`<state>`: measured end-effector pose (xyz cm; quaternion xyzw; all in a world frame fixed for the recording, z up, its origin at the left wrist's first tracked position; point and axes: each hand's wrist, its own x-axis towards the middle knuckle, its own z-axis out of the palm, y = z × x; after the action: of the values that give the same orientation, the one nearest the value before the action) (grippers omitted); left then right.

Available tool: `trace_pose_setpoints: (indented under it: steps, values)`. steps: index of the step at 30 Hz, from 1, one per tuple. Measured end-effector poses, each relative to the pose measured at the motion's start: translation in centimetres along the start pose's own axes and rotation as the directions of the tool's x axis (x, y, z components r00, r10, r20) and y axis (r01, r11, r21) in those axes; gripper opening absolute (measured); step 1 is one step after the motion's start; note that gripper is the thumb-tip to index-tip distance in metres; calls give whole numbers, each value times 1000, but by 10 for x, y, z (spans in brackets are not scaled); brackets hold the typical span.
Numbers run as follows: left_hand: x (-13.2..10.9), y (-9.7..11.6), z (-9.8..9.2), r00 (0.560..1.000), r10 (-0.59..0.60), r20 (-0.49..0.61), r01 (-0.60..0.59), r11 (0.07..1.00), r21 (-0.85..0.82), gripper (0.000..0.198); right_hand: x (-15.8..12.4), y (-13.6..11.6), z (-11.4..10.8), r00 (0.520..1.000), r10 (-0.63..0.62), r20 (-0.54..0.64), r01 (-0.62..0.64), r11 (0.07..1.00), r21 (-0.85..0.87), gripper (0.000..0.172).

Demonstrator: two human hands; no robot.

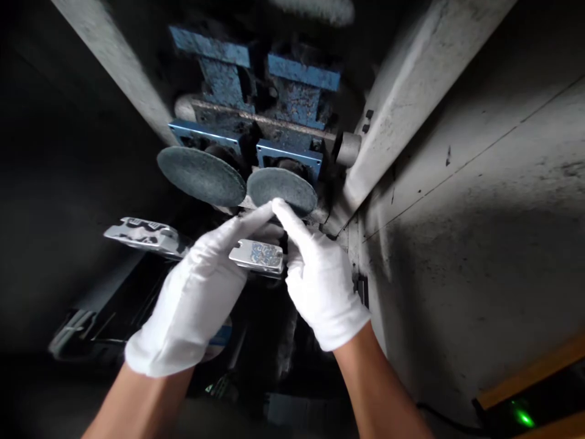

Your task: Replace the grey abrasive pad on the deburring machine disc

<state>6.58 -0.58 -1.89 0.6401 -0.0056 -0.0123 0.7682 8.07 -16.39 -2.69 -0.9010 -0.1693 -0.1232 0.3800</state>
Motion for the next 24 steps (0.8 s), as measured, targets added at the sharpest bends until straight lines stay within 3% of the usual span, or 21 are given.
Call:
trace_pose_setpoints:
  steps: [5,12,19,24]
  values:
    - [-3,-4,0,999,0,-48,-4,997,-79,32,0,4,3,998,-14,-54,17,999,41,60]
    - [-4,-7,-3,998,19,-60,-19,1000,-14,35,-9,3,2,994,89,-63,-86,995,54,59]
    - [-2,-4,-2,999,26,-39,-28,999,-39,35,-4,0,13,993,108,-48,-92,961,260,54]
    - [-3,-8,-4,997,78,-9,-79,996,-32,41,-3,3,17,975,156,-157,-93,933,347,44]
